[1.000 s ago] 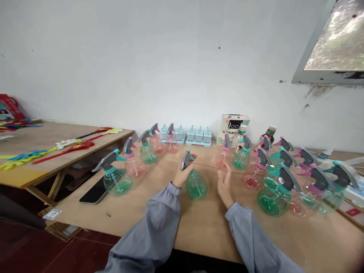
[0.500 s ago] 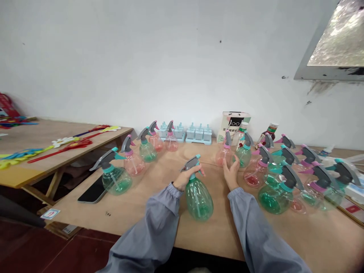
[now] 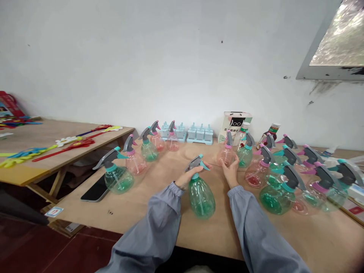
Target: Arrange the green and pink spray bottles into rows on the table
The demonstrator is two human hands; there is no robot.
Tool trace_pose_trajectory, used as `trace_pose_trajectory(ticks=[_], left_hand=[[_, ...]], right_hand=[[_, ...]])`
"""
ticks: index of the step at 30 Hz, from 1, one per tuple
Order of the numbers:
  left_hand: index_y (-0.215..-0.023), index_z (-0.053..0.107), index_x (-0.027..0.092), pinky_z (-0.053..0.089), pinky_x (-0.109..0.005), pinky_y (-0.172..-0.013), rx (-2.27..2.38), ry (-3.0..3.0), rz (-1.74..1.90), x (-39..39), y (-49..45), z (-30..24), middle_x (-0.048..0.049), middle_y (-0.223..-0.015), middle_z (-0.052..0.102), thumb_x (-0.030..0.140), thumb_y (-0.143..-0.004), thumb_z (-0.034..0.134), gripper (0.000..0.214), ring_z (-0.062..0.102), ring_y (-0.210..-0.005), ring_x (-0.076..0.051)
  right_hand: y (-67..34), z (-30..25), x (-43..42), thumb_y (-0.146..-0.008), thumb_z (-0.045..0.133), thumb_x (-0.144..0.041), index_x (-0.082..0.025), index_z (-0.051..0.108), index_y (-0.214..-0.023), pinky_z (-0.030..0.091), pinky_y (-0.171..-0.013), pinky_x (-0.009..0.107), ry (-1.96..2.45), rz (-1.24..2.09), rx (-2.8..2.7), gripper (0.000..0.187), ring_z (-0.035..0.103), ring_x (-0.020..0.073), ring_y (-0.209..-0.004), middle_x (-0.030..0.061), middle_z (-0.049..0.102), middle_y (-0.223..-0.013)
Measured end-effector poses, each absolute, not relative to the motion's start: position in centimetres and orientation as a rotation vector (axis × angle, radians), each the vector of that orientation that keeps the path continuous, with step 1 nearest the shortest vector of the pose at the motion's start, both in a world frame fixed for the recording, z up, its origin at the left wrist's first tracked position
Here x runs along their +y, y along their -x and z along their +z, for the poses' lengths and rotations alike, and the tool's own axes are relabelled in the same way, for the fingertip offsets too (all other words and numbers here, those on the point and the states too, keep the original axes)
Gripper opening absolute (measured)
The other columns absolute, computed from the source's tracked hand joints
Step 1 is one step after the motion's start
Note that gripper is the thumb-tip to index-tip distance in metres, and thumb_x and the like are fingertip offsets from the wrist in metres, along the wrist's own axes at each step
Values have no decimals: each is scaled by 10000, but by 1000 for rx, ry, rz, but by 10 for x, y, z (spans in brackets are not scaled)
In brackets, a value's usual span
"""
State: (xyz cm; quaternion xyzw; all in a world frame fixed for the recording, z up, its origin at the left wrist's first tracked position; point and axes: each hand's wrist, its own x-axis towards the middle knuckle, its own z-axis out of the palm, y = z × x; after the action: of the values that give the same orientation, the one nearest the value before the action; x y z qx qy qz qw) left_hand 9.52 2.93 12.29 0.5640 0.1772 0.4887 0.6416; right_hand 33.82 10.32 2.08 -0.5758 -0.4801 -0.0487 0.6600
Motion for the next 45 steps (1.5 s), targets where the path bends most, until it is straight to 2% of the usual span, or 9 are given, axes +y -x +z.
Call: trace_pose_trajectory(ticks=[5,10,15,22,29,32,35,39,45], left_hand=[[-624,634,197,559,-427,-897,495,-1277,1153,27,-94,127,-42,-625,672,532,-707,757,366,725,-817,-256],[-812,724,181,517,-444,-1002,396,-1367,1104,24,-92,128,-59,-795,751,512,-681,791,362,725,-897,-258],[-653,643,198,563,-448,-933,409,-1381,1290,21,-93,123,-20,-612,666,631,-754,704,449,709,-729,-226],[-1049,736,185,533,-424,-983,763,-1733,1533,41,-52,139,-106,-1086,764,517,-800,713,416,700,-1082,-281],[-926,727,161,516,-308,-720,1331,-1690,1731,79,-8,117,-23,-740,696,502,-713,756,403,673,-732,-201],[-1029,694,179,510,-351,-812,1487,-1769,1936,83,-2,99,-38,-809,689,516,-704,757,472,676,-803,-228],[-1000,678,185,470,-435,-939,1733,-1836,2067,90,3,82,-103,-931,692,485,-733,734,405,663,-972,-299],[-958,680,169,445,-473,-947,1994,-1843,1929,111,10,78,-140,-964,666,482,-842,660,334,619,-1034,-334],[-1194,617,125,402,-500,-1024,2069,-1788,1733,162,10,99,-179,-1160,665,433,-880,677,445,586,-1169,-352]], right_hand=[[-340,19,105,-738,649,-726,-70,320,-1415,372,-1117,553,1304,-124,-1099,999,439,367,-1347,286,435,-1405],[-340,17,108,-735,653,-717,-88,315,-1414,382,-1109,550,1317,-127,-1083,985,450,363,-1334,270,445,-1395],[-341,14,109,-743,651,-688,-98,302,-1419,383,-1111,543,1329,-110,-1094,963,439,366,-1353,271,435,-1413],[-346,12,112,-734,673,-665,-81,300,-1434,382,-1112,555,1309,-45,-1093,984,432,378,-1374,293,421,-1440],[-350,9,115,-724,686,-700,-101,281,-1478,378,-1119,556,1285,30,-1167,1045,439,365,-1377,274,431,-1463],[-350,8,114,-709,685,-725,-86,295,-1473,367,-1124,563,1306,32,-1158,1070,429,375,-1379,284,427,-1459],[-348,8,108,-672,694,-756,-81,305,-1468,360,-1128,573,1328,0,-1161,1114,436,384,-1361,284,428,-1448],[-342,9,93,-659,671,-803,-96,354,-1451,368,-1126,573,1360,-4,-1194,1108,448,389,-1335,261,458,-1408],[-329,6,63,-670,686,-784,-125,395,-1432,396,-1121,566,1387,96,-1258,1048,478,382,-1325,239,483,-1393]])
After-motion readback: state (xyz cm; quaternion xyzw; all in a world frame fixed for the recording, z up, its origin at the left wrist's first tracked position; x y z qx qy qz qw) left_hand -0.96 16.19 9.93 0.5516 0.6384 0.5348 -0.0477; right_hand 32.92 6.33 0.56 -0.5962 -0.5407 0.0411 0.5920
